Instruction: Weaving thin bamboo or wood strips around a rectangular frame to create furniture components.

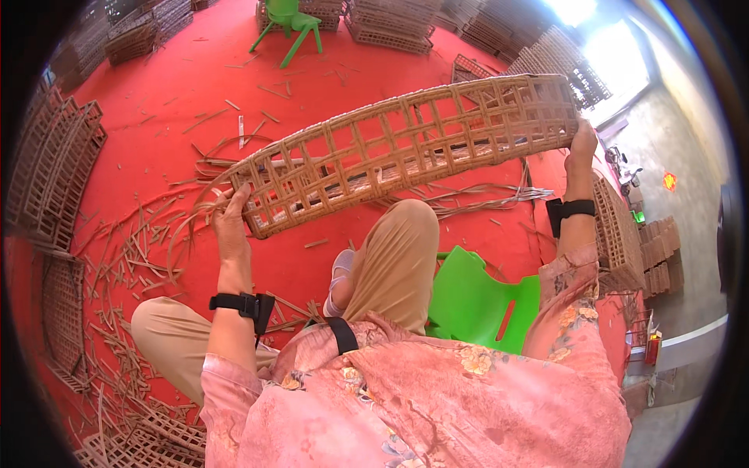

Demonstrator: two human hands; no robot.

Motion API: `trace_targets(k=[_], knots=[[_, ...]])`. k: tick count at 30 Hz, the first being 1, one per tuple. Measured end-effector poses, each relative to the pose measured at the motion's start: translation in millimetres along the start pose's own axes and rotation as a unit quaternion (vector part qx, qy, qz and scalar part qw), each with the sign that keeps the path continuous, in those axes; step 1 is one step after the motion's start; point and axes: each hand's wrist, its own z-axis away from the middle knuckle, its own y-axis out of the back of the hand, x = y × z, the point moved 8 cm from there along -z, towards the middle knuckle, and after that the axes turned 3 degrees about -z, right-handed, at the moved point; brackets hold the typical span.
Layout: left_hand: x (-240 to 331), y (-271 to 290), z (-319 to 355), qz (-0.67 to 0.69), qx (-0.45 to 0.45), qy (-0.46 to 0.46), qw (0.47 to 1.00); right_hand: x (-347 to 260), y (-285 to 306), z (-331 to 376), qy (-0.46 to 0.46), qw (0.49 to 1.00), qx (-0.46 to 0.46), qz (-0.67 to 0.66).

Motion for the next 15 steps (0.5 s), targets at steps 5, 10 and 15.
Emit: trace_targets(k=[5, 10, 15], knots=[[-3, -20, -2, 0.074, -0.042, 0.062, 0.994, 17, 57, -63, 0.165, 0.949, -0.005, 0.267], [59, 38, 8, 0.062, 0.092, -0.022, 0.994, 1, -26, 11, -0.043, 0.999, -0.017, 0.024], [211, 146, 15, -0.166, 0.108, -0.110, 0.974, -8, -164, 92, -0.136, 0.964, -0.162, -0.164]])
